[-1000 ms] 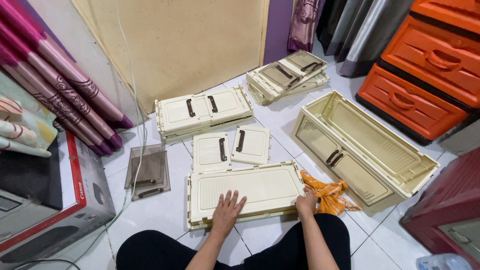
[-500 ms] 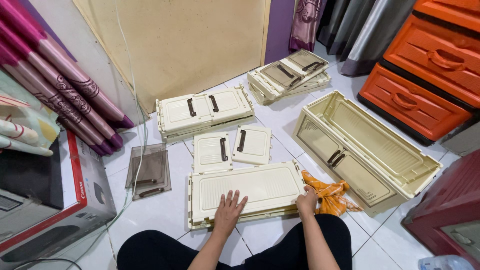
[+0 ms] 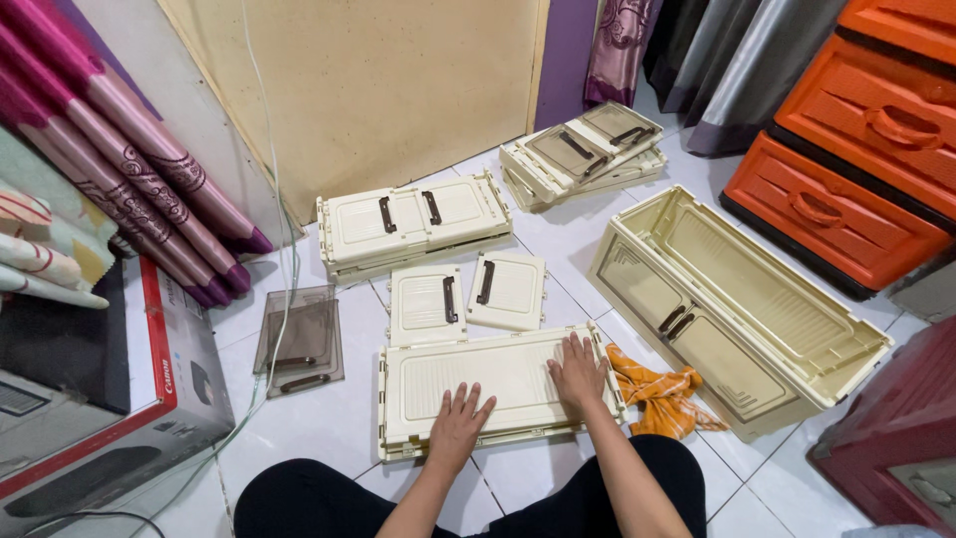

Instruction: The person assembles a beige plastic storage box by unfolding the base, attaching side panels, and securing the lid. They then insert a clear plastic front panel into the front frame and lift the completed box.

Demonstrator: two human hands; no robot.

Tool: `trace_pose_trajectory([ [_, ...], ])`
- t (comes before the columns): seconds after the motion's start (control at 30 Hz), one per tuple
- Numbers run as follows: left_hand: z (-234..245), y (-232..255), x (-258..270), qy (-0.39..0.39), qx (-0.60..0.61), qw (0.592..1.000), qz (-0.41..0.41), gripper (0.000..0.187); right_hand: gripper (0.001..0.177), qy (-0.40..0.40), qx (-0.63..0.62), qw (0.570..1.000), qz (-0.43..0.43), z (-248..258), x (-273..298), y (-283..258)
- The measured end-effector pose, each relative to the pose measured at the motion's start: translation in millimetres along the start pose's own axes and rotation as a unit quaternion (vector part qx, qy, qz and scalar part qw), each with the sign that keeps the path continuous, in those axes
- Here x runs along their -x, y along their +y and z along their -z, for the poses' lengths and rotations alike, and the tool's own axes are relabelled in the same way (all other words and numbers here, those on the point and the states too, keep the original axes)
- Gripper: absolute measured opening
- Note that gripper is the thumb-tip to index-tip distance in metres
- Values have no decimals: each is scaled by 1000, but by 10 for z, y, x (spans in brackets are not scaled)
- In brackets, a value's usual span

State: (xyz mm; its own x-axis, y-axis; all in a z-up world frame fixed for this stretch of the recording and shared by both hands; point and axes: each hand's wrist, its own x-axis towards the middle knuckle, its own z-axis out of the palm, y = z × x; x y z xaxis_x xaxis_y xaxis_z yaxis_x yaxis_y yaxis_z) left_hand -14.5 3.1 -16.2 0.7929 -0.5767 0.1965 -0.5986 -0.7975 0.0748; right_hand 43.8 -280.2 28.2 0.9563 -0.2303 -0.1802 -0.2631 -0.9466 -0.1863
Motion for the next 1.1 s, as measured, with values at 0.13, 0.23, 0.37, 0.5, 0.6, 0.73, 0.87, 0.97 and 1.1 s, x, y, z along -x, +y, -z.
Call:
trace_pose_trajectory([
  [0.13,28,-6,9,21,12,1000,-1,64,77,-58,18,998,0,63,-236,-28],
  [0.23,31,-2,4,31,22,999,0,62,78,-81,39,996,2,66,-303,-17],
  [0.37,39,-18,-18,4,30,1000,4,62,78,-72,50,996,9,-6,-292,9],
  [0.5,83,-10,-50,-24,33,999,9,64,80,-65,57,996,5,-42,-310,18],
  [0.6,111,-3,-43,-27,34,999,10,62,79,-74,51,996,-3,-38,-336,16],
  [0.73,101,3,-65,-24,39,999,9,60,81,-81,67,994,-2,-3,-367,-9],
  [0.87,79,5,-56,-7,36,999,3,59,80,-94,72,993,-3,58,-358,-27],
  [0.97,71,10,-51,-1,35,999,5,59,80,-104,78,991,-4,85,-352,-38],
  [1.1,52,18,-54,-16,35,999,8,60,85,-121,88,989,-8,36,-359,-51],
])
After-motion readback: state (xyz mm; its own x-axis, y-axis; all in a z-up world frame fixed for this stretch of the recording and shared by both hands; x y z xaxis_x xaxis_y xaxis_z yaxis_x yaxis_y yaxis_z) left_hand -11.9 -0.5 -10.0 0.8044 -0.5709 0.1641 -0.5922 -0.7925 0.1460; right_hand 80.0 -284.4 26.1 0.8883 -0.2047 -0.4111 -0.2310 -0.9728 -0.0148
